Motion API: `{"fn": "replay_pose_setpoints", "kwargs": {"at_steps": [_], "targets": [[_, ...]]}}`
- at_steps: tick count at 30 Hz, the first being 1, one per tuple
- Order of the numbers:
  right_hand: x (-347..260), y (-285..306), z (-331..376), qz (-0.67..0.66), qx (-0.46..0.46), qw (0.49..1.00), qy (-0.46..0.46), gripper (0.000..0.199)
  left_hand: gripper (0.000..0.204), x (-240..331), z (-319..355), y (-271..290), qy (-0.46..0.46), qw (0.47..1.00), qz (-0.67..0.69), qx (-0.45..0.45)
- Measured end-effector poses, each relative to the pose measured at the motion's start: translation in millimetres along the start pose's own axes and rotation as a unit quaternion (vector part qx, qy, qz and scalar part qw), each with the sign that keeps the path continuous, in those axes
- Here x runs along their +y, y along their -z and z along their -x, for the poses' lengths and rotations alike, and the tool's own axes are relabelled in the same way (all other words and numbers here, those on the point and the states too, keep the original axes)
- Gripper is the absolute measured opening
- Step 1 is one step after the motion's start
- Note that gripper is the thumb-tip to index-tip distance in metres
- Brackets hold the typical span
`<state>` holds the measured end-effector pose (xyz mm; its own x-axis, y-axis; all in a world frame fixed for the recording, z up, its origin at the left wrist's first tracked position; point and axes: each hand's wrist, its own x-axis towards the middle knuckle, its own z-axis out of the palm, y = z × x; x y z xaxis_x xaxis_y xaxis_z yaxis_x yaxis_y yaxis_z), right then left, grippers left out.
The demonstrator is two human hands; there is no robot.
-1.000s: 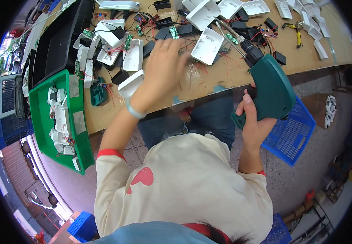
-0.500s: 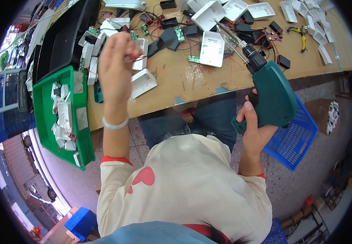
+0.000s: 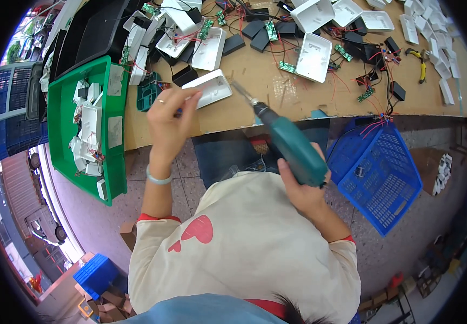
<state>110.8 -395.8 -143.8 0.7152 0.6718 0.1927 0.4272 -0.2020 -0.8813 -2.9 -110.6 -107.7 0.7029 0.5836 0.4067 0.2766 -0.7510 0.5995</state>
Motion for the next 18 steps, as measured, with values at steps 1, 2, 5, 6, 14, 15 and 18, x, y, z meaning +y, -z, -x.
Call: {"fn": "replay_pose_setpoints", "kwargs": {"at_steps": [1,2,5,6,14,15,18], "targets": [[-2,-9,2,-0.057,0.0,0.997,-0.041,0.025,0.007,-3,3,-8,-0.072,0.993,-0.089,0.009],[-4,-15,3,-0.115,0.0,0.99,-0.082,0.021,0.01,-5,6,-17,-0.09,0.99,-0.1,0.035],[-5,-23,-1,-0.109,-0.003,0.991,-0.077,0.021,0.009,-1,12,-30,-0.071,0.985,-0.143,0.061],[-5,-26,-3,-0.106,-0.005,0.991,-0.078,0.021,0.009,0,13,-33,-0.069,0.986,-0.141,0.061],[-6,-35,-11,-0.094,-0.014,0.993,-0.07,0.019,0.007,3,18,-43,-0.05,0.968,-0.213,0.126],[-6,-36,-12,-0.093,-0.016,0.993,-0.071,0.019,0.007,2,18,-44,-0.048,0.968,-0.213,0.126],[-7,-41,-14,-0.105,-0.008,0.99,-0.094,0.018,0.008,0,19,-46,-0.043,0.968,-0.213,0.122]]}}
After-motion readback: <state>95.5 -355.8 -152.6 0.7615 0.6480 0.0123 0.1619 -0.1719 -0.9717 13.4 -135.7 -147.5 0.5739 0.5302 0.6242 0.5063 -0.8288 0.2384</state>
